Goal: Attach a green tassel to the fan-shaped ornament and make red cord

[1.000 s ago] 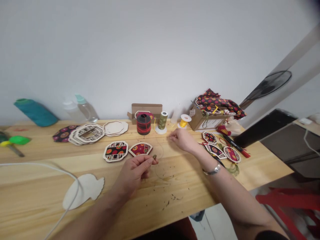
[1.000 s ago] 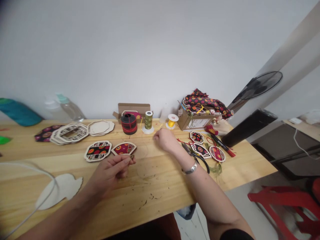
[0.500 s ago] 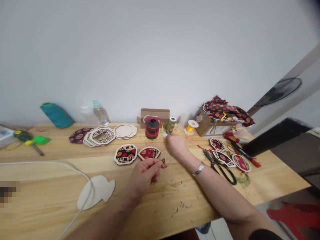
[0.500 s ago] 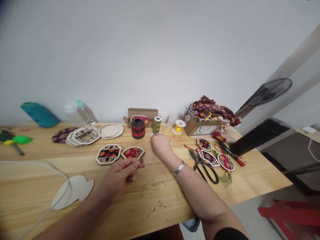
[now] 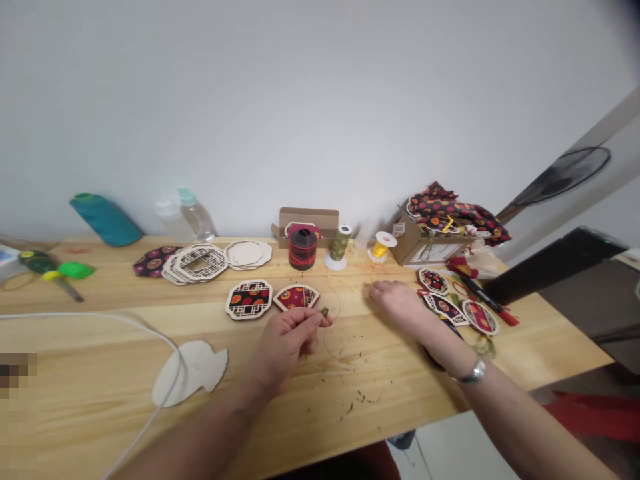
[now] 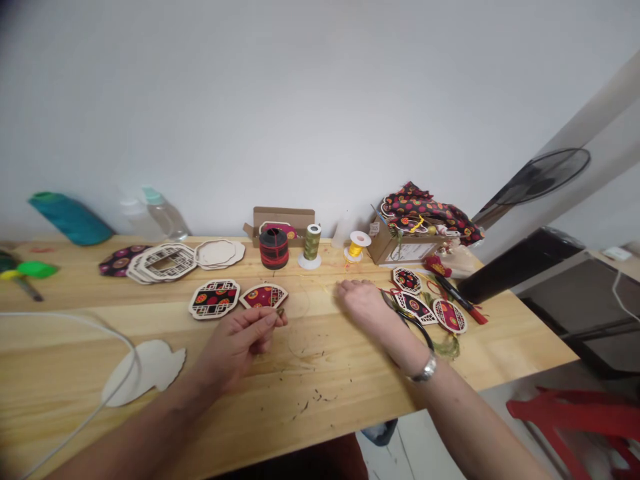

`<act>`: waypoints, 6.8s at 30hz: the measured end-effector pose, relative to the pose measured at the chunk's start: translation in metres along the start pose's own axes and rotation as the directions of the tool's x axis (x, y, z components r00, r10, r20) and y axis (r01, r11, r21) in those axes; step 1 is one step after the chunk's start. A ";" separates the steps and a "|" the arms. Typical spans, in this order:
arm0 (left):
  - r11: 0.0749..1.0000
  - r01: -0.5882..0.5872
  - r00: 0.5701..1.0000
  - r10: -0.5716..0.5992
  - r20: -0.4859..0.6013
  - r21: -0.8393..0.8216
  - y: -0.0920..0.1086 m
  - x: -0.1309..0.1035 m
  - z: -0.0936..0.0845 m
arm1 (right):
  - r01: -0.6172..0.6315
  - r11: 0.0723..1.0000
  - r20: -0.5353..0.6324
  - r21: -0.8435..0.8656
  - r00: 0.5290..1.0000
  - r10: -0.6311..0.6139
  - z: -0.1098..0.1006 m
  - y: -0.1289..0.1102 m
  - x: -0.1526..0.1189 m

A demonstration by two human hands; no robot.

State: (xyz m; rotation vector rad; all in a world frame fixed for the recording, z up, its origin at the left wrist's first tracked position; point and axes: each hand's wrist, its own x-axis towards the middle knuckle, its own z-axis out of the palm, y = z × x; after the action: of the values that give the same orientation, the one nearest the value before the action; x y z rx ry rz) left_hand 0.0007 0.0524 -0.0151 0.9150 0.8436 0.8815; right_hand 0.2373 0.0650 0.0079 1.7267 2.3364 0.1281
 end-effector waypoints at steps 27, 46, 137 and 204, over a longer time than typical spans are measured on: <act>0.998 -0.062 0.979 0.061 -0.196 -0.001 0.000 0.006 0.002 | 0.402 0.847 -0.446 0.348 0.866 -0.228 -0.006 -0.033 0.003; 0.974 0.193 0.980 -0.196 -0.019 -0.119 -0.002 0.008 0.001 | 0.452 0.875 -0.656 -0.174 0.610 -0.446 0.001 -0.048 0.001; 1.000 0.024 0.996 -0.025 -0.088 -0.012 -0.002 0.006 0.002 | -0.176 -0.111 0.173 0.978 0.984 -0.040 -0.016 -0.067 -0.050; 0.969 0.071 0.991 -0.096 -0.093 -0.237 0.000 0.012 -0.004 | 0.058 0.089 -0.075 0.994 0.976 0.204 -0.002 -0.062 0.026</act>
State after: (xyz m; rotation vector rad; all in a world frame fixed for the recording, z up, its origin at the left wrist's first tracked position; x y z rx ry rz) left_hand 0.0020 0.0645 -0.0191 0.6288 0.8409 0.9385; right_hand 0.1724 0.0709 -0.0064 2.3387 2.5512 -1.8951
